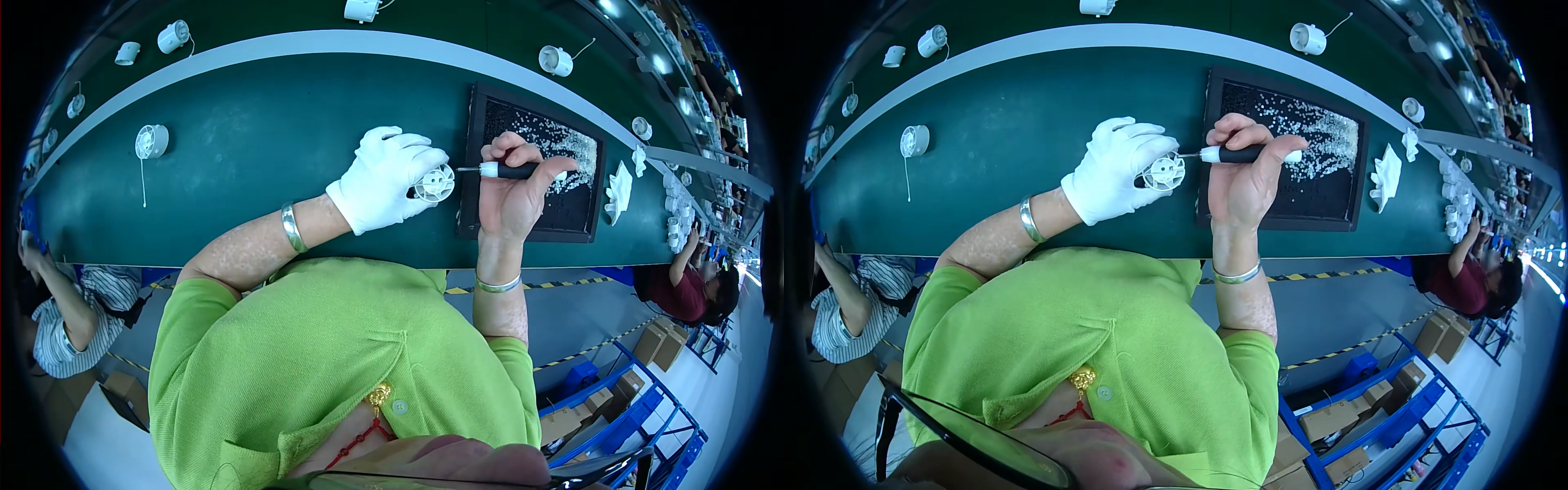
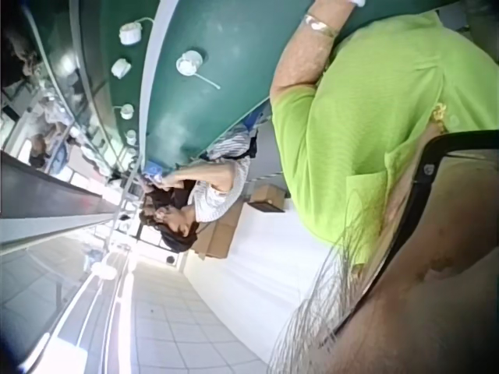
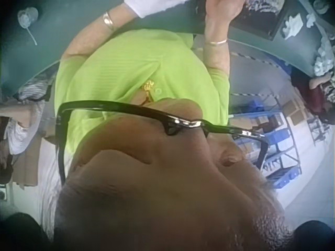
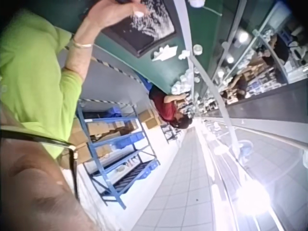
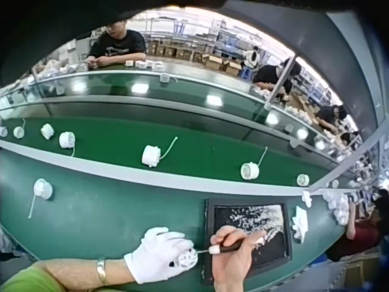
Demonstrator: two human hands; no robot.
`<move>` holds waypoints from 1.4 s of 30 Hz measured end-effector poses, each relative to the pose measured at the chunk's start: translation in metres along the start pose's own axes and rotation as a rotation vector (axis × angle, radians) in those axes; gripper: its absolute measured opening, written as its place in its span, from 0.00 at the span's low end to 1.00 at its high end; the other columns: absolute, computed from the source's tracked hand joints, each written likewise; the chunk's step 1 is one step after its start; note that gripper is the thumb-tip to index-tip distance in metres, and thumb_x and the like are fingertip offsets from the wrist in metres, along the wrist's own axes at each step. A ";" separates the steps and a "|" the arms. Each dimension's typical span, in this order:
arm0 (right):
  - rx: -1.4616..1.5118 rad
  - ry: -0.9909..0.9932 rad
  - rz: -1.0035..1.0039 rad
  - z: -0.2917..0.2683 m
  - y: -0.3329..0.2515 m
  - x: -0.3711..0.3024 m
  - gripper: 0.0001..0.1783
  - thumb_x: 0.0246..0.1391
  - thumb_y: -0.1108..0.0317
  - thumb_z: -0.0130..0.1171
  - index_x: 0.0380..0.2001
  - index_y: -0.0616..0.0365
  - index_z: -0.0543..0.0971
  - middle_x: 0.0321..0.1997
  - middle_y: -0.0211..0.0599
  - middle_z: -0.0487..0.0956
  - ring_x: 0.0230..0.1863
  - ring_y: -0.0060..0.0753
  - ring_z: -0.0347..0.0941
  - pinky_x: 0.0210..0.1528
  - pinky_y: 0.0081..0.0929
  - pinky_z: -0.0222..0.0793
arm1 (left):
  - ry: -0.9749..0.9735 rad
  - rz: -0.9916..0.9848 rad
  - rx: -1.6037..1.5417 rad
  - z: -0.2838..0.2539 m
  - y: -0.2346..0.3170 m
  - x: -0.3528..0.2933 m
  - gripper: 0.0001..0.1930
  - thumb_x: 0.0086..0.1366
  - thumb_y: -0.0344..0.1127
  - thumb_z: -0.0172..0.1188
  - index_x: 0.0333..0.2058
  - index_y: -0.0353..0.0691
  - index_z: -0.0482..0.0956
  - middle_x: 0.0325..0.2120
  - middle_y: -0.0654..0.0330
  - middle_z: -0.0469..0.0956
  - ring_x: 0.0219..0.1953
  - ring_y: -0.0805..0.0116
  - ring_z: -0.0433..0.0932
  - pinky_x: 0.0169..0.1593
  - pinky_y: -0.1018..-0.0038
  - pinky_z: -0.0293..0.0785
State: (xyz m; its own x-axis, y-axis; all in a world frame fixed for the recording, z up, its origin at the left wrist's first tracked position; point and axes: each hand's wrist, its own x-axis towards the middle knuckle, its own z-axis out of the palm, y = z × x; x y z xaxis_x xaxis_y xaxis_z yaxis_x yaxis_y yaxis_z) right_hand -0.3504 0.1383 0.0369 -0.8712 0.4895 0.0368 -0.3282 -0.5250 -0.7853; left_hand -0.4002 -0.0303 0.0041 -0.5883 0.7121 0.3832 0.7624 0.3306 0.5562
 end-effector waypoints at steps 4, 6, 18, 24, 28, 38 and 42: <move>0.290 0.000 0.140 0.002 0.007 0.002 0.27 0.62 0.42 0.41 0.25 0.56 0.70 0.35 0.36 0.74 0.21 0.20 0.58 0.25 0.19 0.57 | -0.010 -0.011 -0.010 -0.002 0.001 0.001 0.26 0.42 0.42 0.70 0.43 0.46 0.75 0.41 0.59 0.76 0.45 0.60 0.73 0.55 0.63 0.60; 0.302 0.003 0.147 0.003 0.013 0.003 0.27 0.62 0.42 0.40 0.25 0.55 0.69 0.34 0.35 0.73 0.18 0.18 0.55 0.22 0.17 0.54 | 0.006 -0.015 -0.002 -0.002 0.001 0.001 0.26 0.42 0.42 0.70 0.42 0.46 0.75 0.41 0.59 0.76 0.45 0.60 0.73 0.54 0.63 0.60; 0.039 -0.060 0.003 0.008 0.027 -0.007 0.25 0.63 0.44 0.42 0.25 0.56 0.65 0.26 0.34 0.66 0.10 0.12 0.46 0.13 0.13 0.43 | -0.004 -0.031 -0.041 -0.001 -0.002 0.003 0.24 0.43 0.43 0.70 0.41 0.46 0.76 0.39 0.59 0.77 0.44 0.62 0.75 0.53 0.63 0.62; -0.056 -0.144 -0.058 0.012 0.031 -0.009 0.26 0.62 0.44 0.43 0.25 0.58 0.64 0.26 0.35 0.66 0.10 0.11 0.45 0.12 0.13 0.44 | -0.020 -0.035 -0.049 -0.004 -0.004 0.003 0.25 0.43 0.43 0.70 0.41 0.45 0.76 0.39 0.59 0.77 0.45 0.62 0.75 0.53 0.63 0.62; -0.170 -0.204 -0.104 0.015 0.033 -0.013 0.29 0.59 0.43 0.47 0.21 0.60 0.64 0.25 0.36 0.67 0.10 0.12 0.46 0.12 0.13 0.45 | -0.048 -0.054 -0.060 -0.006 -0.004 0.004 0.25 0.42 0.42 0.71 0.41 0.46 0.76 0.39 0.60 0.77 0.44 0.62 0.75 0.52 0.63 0.62; -0.771 -0.273 -0.338 0.028 0.035 -0.024 0.28 0.59 0.55 0.56 0.11 0.63 0.66 0.18 0.35 0.73 0.14 0.18 0.59 0.15 0.19 0.51 | -0.068 -0.051 -0.162 -0.010 -0.009 0.006 0.22 0.39 0.39 0.70 0.36 0.47 0.76 0.30 0.63 0.75 0.37 0.62 0.76 0.48 0.64 0.65; -0.813 -0.364 -0.354 0.036 0.034 -0.021 0.17 0.53 0.69 0.59 0.15 0.64 0.69 0.18 0.40 0.73 0.17 0.30 0.66 0.20 0.22 0.62 | -0.093 -0.058 -0.175 -0.017 -0.012 0.006 0.22 0.39 0.40 0.70 0.35 0.45 0.76 0.30 0.62 0.75 0.37 0.61 0.75 0.46 0.64 0.66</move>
State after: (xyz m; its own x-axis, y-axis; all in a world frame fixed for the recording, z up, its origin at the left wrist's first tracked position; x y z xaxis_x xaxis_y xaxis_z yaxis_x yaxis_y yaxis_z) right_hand -0.3565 0.0858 0.0316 -0.8751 0.2086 0.4367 -0.3598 0.3230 -0.8753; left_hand -0.4171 -0.0404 0.0121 -0.5964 0.7516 0.2818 0.6649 0.2659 0.6980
